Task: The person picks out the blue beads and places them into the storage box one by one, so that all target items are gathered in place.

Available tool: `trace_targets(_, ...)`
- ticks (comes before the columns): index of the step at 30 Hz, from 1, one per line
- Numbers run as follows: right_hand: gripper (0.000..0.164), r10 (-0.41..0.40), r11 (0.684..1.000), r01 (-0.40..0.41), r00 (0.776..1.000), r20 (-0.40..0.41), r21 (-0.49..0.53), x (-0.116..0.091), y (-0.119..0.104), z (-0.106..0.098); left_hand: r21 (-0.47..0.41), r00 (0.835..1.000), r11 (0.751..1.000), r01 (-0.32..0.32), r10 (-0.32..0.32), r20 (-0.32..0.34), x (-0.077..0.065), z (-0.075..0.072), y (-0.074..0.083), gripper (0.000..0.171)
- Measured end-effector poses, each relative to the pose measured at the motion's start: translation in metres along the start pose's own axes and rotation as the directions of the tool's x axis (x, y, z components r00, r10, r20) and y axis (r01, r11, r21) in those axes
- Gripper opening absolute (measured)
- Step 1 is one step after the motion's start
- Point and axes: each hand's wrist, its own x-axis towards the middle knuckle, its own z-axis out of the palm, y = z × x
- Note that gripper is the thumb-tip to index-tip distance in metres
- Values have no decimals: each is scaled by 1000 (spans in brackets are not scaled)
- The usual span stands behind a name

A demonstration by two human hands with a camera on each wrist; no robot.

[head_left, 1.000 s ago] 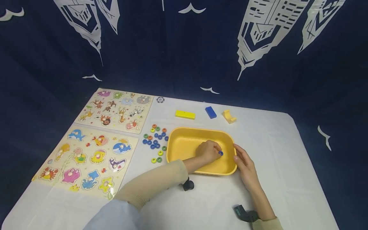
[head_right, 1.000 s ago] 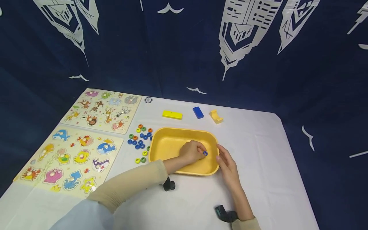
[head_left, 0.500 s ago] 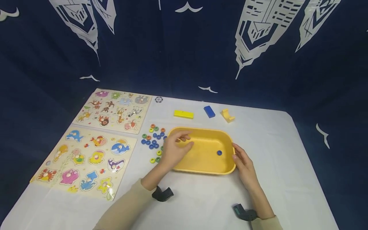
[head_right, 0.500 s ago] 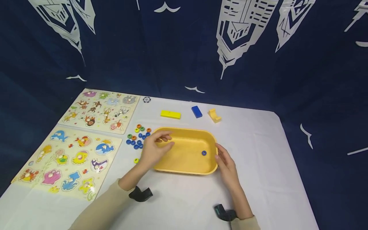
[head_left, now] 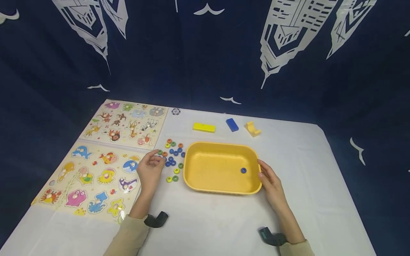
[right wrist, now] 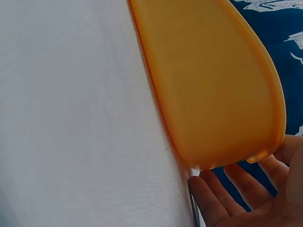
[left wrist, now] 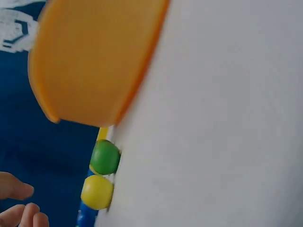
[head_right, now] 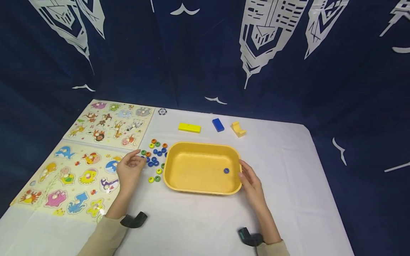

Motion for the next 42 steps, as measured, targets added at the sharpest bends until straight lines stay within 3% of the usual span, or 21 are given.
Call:
trace_targets(5, 42, -9, 1000, 9, 1000, 6, -1, -1, -5, 3, 73, 999, 997, 41, -39, -28, 1, 1, -14, 36)
trace_targets(13, 42, -29, 1000, 29, 1000, 5, 9, -1, -4, 2, 193, 995, 979, 64, -49, -85, 6, 10, -27, 36)
trace_targets(21, 42, -29, 1000, 29, 999, 15, 5, -2, -2, 1, 335, 994, 942, 9, 28, -108, 8, 14, -27, 30)
trace_targets(27, 42, -7, 1000, 7, 1000, 20, 5, 1, 2, 1, 336, 992, 942, 5, 37, -120, 8, 10, -25, 25)
trace_targets(30, 42, 10, 1000, -10, 1000, 19, 4, 0, 2, 2, 299, 991, 954, -20, 58, -119, 6, 6, -14, 24)
trace_targets(33, 42, 16, 1000, -16, 1000, 16, 5, -1, -1, 2, 244, 991, 963, -110, 125, -46, -1, 6, 11, 24)
trace_targets(36, 42, -3, 1000, 3, 1000, 12, 1, -3, -6, 2, 179, 971, 956, -233, 218, 98, -11, 15, 45, 23)
trace_targets(39, 42, -17, 1000, 17, 1000, 13, 3, -3, -9, 2, 120, 921, 939, -323, 283, 268, -22, 36, 71, 20)
trace_targets(42, 42, -24, 1000, 23, 1000, 18, 8, -2, -6, 1, 82, 864, 934, -349, 287, 413, -32, 63, 84, 19)
